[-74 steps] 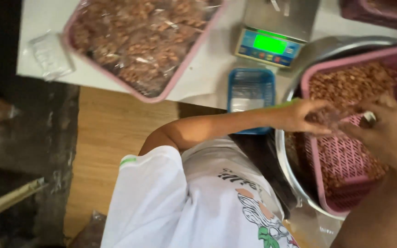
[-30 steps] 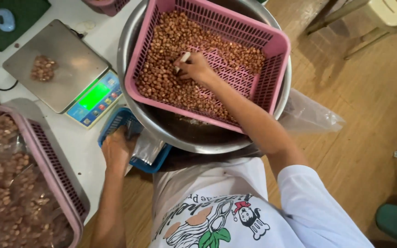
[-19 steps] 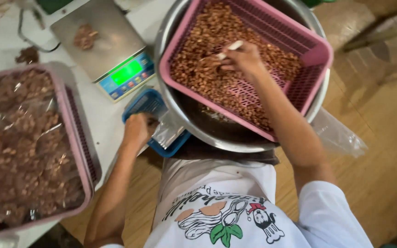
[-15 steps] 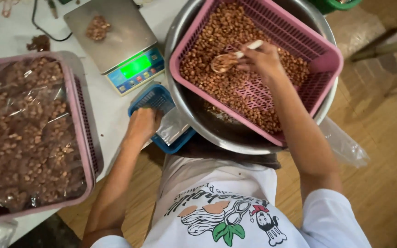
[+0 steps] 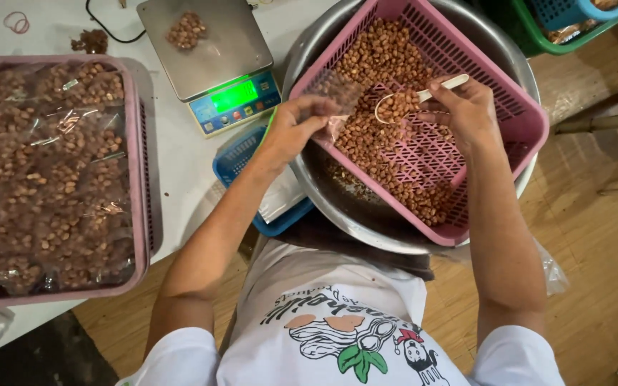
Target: Packing roasted peanuts into small plastic bags using a spoon and a digital scale for measurement.
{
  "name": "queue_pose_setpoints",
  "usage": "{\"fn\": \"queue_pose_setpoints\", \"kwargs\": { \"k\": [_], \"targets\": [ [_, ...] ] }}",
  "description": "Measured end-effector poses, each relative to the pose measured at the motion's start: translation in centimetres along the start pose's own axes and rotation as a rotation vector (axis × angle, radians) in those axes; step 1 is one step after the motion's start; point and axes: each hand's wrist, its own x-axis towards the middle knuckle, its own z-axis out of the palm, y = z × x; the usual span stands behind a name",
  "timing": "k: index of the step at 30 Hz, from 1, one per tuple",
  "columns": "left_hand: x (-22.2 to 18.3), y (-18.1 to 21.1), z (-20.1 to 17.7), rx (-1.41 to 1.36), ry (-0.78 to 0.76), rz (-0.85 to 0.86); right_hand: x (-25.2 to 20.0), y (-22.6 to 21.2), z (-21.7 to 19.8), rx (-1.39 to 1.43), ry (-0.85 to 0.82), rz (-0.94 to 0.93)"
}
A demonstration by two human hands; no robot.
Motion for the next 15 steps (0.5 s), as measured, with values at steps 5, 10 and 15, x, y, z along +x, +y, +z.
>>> {"fn": "queue_pose_setpoints", "kwargs": {
  "k": [5, 10, 15],
  "targets": [
    [0.8, -0.7, 1.0, -0.004, -0.026, 0.022, -0.2, -1.1, -0.4, 0.096, 0.011, -0.024],
    [1.8, -0.7, 2.0, 0.112, 0.013, -0.026, -1.3, -4.3, 0.5, 0.153, 0.042, -0.191],
    [2.8, -1.6, 2.1, 0.299, -0.01, 0.069, -1.9, -5.0, 1.4, -0.105, 0.008, -0.376]
  ]
}}
